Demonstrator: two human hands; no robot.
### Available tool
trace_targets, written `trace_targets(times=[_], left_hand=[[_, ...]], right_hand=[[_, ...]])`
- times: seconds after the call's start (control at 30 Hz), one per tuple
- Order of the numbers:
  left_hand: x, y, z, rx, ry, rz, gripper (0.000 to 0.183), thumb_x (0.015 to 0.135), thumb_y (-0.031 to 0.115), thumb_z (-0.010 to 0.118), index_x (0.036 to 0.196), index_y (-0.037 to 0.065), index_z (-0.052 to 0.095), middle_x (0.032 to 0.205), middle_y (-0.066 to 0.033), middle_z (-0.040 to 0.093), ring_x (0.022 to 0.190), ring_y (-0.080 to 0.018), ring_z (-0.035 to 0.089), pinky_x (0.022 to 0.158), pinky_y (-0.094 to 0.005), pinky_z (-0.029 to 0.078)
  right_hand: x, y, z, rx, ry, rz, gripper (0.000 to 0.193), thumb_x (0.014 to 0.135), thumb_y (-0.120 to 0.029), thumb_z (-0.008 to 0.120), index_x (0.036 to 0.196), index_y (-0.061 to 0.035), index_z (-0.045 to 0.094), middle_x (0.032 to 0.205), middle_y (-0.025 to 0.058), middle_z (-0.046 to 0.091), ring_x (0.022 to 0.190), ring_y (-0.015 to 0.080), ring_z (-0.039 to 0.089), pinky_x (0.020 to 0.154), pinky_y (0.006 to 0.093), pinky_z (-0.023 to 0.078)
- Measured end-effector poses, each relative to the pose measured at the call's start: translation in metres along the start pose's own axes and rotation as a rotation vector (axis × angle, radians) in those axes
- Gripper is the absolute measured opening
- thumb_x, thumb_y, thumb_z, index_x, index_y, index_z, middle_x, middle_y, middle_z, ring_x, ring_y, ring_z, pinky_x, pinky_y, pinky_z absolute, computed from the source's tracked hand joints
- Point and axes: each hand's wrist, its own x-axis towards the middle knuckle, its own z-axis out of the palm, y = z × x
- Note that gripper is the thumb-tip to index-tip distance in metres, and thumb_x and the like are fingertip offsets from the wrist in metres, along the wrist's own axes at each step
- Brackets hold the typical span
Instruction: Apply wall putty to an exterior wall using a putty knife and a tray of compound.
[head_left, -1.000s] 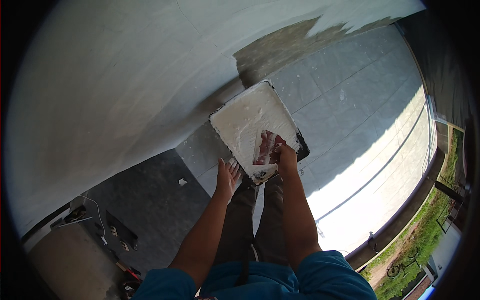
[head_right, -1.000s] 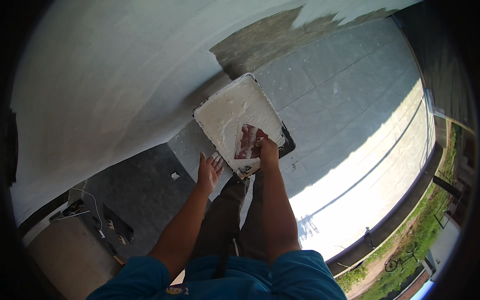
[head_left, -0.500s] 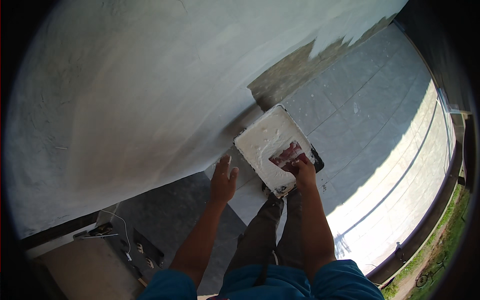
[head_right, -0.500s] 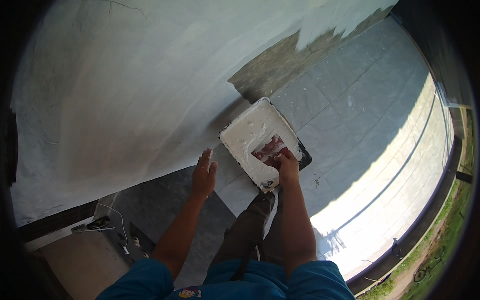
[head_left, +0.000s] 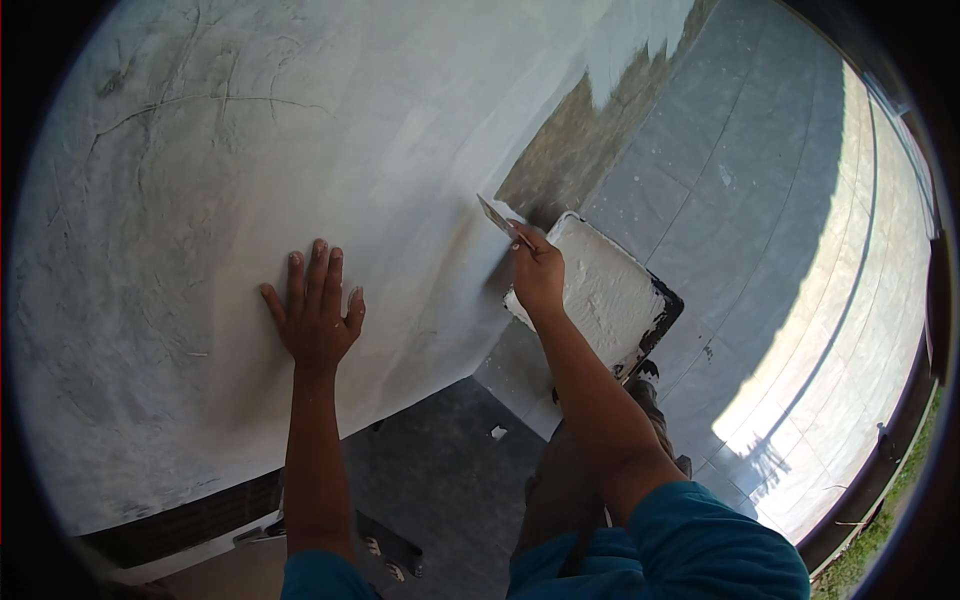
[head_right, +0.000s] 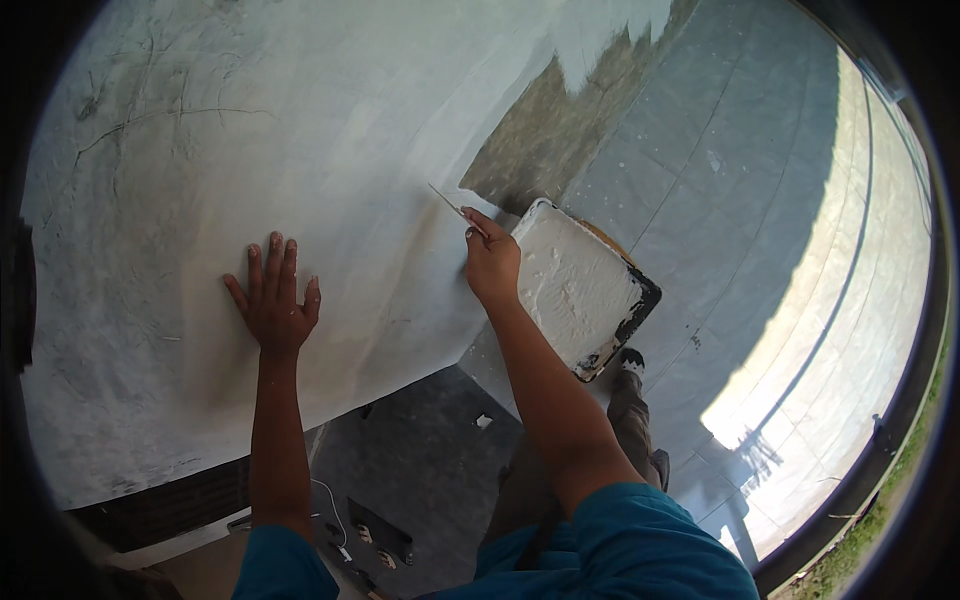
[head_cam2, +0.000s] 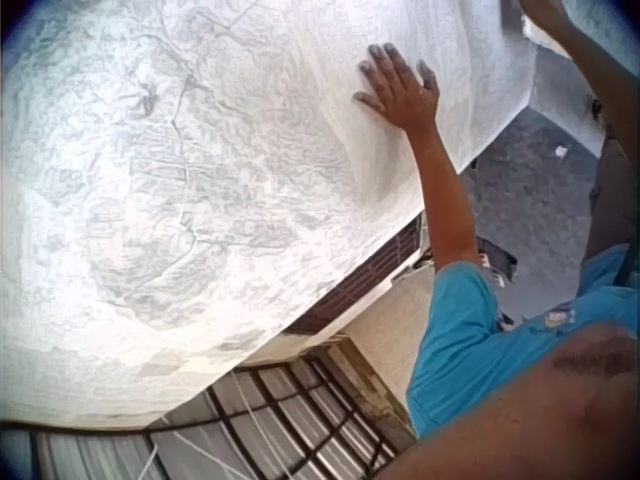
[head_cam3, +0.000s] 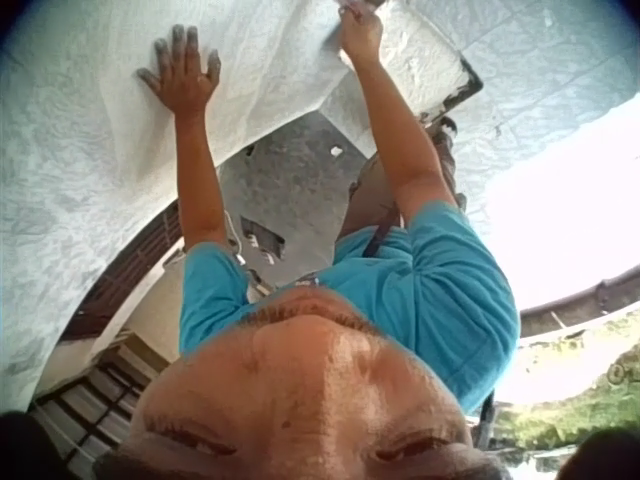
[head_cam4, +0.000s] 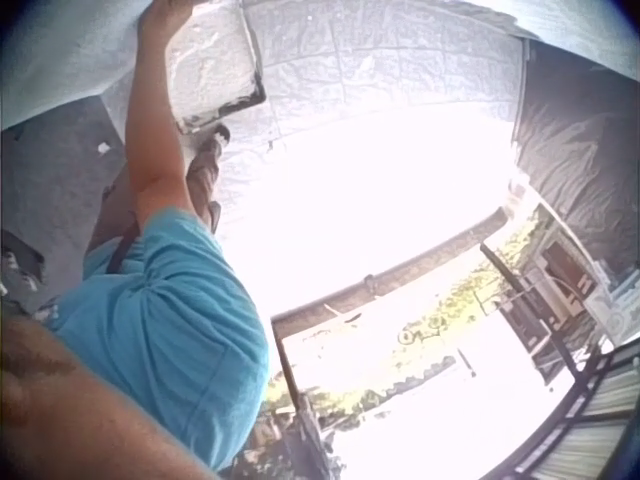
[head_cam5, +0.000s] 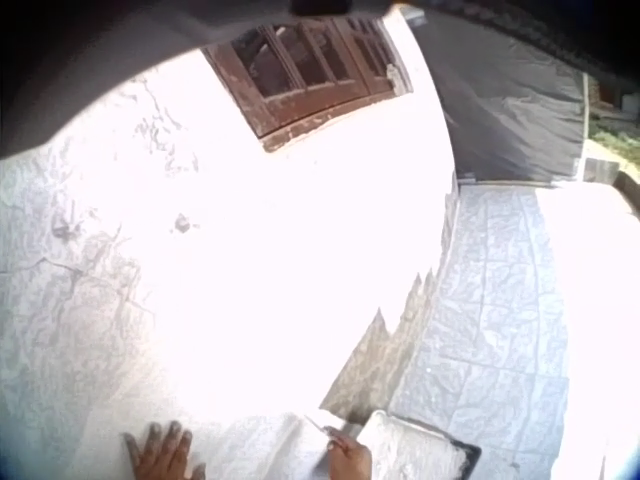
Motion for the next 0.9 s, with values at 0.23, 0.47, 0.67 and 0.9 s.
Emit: trace_targets(times=[0.23,0.47,0.67,0.9], left_hand=[[0.000,-0.002,-0.003,-0.041,0.012,0.007,0.044,0.093,0.039,0.052,0.132,0.018,0.061,0.144,0.0010,0.053,0.143,-0.0261,0.036,0.119,-0.0576,-0.002],[0.001,-0.002,-0.003,-0.082,0.045,0.030,0.040,0.092,0.034,0.056,0.127,0.017,0.064,0.141,-0.0015,0.056,0.141,-0.0289,0.039,0.119,-0.0593,0.000],[-0.002,-0.010,-0.003,-0.107,0.071,0.058,0.038,0.091,0.032,0.057,0.124,0.015,0.066,0.136,-0.0019,0.060,0.140,-0.0293,0.041,0.119,-0.0594,0.001],[0.000,-0.003,0.001,-0.140,0.091,0.058,0.035,0.090,0.030,0.058,0.120,0.015,0.068,0.134,-0.0018,0.062,0.139,-0.0293,0.043,0.119,-0.0588,0.003]], right_hand=[[0.010,0.046,0.043,0.017,0.210,-0.216,0.037,0.090,0.002,0.052,0.124,-0.0034,0.065,0.123,0.0138,0.067,0.114,0.0196,0.063,0.097,0.0280,0.046],[-0.058,0.095,0.120,-0.260,0.228,-0.306,0.046,0.082,-0.002,0.061,0.128,-0.0067,0.061,0.126,0.0182,0.063,0.116,0.0333,0.061,0.096,0.0370,0.051],[-0.030,0.052,0.074,-0.236,0.453,-0.173,0.043,0.086,-0.005,0.054,0.127,-0.0089,0.064,0.082,0.0193,0.068,0.064,0.0318,0.064,0.065,0.0379,0.053],[-0.066,0.080,0.130,-0.470,0.232,-0.452,0.050,0.082,-0.005,0.061,0.132,-0.0055,0.056,0.116,0.0205,0.066,0.100,0.0352,0.066,0.086,0.0409,0.055]])
